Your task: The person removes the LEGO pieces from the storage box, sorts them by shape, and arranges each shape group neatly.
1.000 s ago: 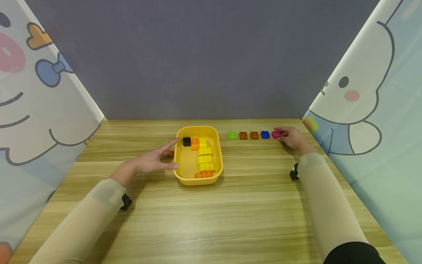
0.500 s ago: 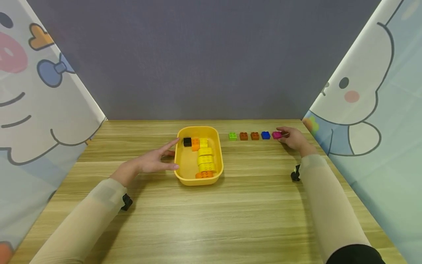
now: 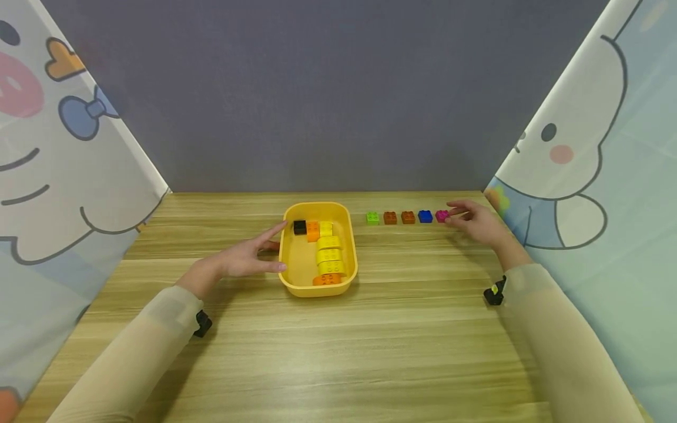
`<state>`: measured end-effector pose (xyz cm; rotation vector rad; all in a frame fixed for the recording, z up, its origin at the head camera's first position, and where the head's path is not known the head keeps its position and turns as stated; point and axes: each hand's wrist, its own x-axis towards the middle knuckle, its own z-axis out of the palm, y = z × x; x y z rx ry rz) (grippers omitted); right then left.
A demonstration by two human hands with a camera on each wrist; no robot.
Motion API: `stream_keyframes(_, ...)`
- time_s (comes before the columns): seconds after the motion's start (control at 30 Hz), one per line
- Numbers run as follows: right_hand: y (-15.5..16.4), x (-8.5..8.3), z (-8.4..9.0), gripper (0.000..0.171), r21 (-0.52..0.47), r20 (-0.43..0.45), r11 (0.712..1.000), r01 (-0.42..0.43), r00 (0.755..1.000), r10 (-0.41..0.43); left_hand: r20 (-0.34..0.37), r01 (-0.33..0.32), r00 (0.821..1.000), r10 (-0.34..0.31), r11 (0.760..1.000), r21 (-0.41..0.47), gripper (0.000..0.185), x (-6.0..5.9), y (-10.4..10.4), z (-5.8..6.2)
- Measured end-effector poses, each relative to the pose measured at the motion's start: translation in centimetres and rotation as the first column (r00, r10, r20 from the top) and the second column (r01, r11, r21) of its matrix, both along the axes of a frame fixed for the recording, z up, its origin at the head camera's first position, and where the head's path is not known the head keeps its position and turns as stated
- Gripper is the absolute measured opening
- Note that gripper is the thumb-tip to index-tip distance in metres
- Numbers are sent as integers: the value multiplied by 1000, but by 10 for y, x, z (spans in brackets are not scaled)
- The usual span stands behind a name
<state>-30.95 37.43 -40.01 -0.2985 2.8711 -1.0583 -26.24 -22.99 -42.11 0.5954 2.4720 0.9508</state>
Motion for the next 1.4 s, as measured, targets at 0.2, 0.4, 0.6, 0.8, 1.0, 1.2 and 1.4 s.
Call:
stream_keyframes(0.2,-33,18,9,53,-146,3,987,-61,998,62,1,0,1000,0,1000,4,113,1,-1,0)
stream_keyframes(0.4,-74,26,11,47,-250,47,957,-145,986,162,1,0,1000,0,1000,15,114,3,-1,0)
stream_keyframes(0.6,-119,31,11,42,-249,32,936,-250,963,266,1,0,1000,0,1000,8,114,2,-2,-2)
stream_keyframes(0.8,-165,33,11,38,-225,9,913,-339,937,350,2,2,1000,-2,1000,2,113,3,-3,-2)
stream_keyframes(1.0,-204,30,10,41,-210,-27,869,-448,891,453,-3,10,1000,-10,1000,0,113,2,-2,-1)
stream_keyframes(1.2,-234,27,14,38,-147,-46,804,-576,816,577,1,8,1000,-8,1000,7,113,2,-1,0)
stream_keyframes(1.4,-260,26,19,39,1,81,714,-700,712,698,-2,10,1000,-10,1000,4,113,2,-1,1)
